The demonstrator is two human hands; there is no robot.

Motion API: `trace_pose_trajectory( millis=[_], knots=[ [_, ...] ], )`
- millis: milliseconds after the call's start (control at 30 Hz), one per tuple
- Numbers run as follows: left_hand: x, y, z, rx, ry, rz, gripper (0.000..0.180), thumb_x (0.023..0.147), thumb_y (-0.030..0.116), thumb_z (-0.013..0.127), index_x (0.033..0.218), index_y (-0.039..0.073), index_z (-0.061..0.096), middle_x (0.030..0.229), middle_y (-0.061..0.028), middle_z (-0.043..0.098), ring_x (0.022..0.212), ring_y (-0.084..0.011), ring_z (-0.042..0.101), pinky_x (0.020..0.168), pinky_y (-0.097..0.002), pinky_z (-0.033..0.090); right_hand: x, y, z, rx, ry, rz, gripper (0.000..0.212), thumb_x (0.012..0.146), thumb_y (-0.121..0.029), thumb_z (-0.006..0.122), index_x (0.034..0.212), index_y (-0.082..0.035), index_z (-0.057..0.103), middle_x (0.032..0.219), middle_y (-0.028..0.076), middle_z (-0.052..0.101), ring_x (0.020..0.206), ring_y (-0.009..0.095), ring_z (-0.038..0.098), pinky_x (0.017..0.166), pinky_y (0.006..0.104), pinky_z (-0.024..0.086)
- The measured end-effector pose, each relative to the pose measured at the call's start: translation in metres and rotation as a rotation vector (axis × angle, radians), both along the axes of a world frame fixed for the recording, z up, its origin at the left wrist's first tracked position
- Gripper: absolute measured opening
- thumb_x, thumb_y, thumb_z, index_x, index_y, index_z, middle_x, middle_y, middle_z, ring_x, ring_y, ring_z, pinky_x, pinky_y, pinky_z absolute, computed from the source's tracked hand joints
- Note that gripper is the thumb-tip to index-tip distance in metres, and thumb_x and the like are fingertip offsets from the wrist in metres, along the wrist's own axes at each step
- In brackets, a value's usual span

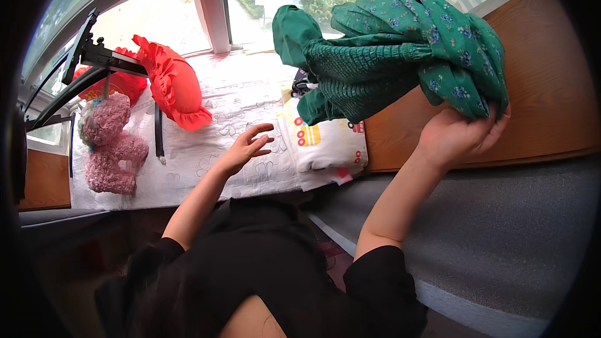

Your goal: The person folds several pieces of clothing on a bed and a window seat, including a brown cloth, a black cloth, a green patterned cloth, and a white cloth with a car design. They also move a pink unicorn plush toy and a red heart-shaped pillow.

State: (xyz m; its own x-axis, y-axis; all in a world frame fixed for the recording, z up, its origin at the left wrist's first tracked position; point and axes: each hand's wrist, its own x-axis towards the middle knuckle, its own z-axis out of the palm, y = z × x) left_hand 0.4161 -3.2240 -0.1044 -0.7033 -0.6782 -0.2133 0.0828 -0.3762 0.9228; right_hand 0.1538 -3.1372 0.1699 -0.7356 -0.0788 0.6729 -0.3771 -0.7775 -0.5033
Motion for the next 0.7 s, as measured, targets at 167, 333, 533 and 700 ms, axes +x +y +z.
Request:
trace_pose_trajectory(
  millis=[167, 333, 533, 700],
  knots=[
    [0.006, 0.014, -0.002, -0.274, 0.139, -0.253, 0.063, 0.087, 0.025, 0.067, 0.140, 0.009, 0.036, 0.141, -0.0136, 0.039, 0.119, -0.0226, 0.049, 0.096, -0.0350, 0.044, 0.054, 0.046, -0.041, 0.102, -0.206, -0.013, 0.026, 0.093, -0.014, 0.046, 0.113, -0.001, 0.053, 0.107, 0.015, 0.058, 0.097, 0.026, 0.060, 0.083, 0.0396, 0.051],
    [0.068, 0.014, 0.000, 0.413, 0.669, -0.252, 0.047, 0.095, 0.019, 0.052, 0.137, 0.005, 0.037, 0.140, -0.0087, 0.041, 0.121, -0.0222, 0.046, 0.108, -0.0372, 0.034, 0.137, 0.115, -0.085, 0.223, -0.334, -0.345, 0.026, 0.092, -0.018, 0.041, 0.104, 0.001, 0.055, 0.094, 0.010, 0.056, 0.088, 0.022, 0.058, 0.077, 0.0351, 0.049],
    [0.104, 0.013, 0.055, 0.456, 0.339, -0.069, 0.049, 0.096, 0.037, 0.048, 0.132, 0.004, 0.045, 0.132, -0.0104, 0.051, 0.117, -0.0245, 0.051, 0.101, -0.0425, 0.040, 0.222, 0.197, -0.119, 0.472, -0.121, -0.255, 0.019, 0.083, -0.013, 0.036, 0.078, 0.000, 0.048, 0.071, 0.008, 0.046, 0.065, 0.015, 0.042, 0.062, 0.0282, 0.037],
    [0.096, -0.003, 0.064, 0.734, 0.733, -0.407, 0.046, 0.097, 0.037, 0.042, 0.122, 0.000, 0.054, 0.114, -0.0152, 0.062, 0.099, -0.0270, 0.062, 0.089, -0.0439, 0.051, 0.253, 0.238, -0.155, 1.040, -0.148, 0.240, 0.014, 0.075, -0.007, 0.043, 0.078, 0.004, 0.052, 0.070, 0.009, 0.052, 0.065, 0.014, 0.046, 0.063, 0.0257, 0.037]
  ],
)
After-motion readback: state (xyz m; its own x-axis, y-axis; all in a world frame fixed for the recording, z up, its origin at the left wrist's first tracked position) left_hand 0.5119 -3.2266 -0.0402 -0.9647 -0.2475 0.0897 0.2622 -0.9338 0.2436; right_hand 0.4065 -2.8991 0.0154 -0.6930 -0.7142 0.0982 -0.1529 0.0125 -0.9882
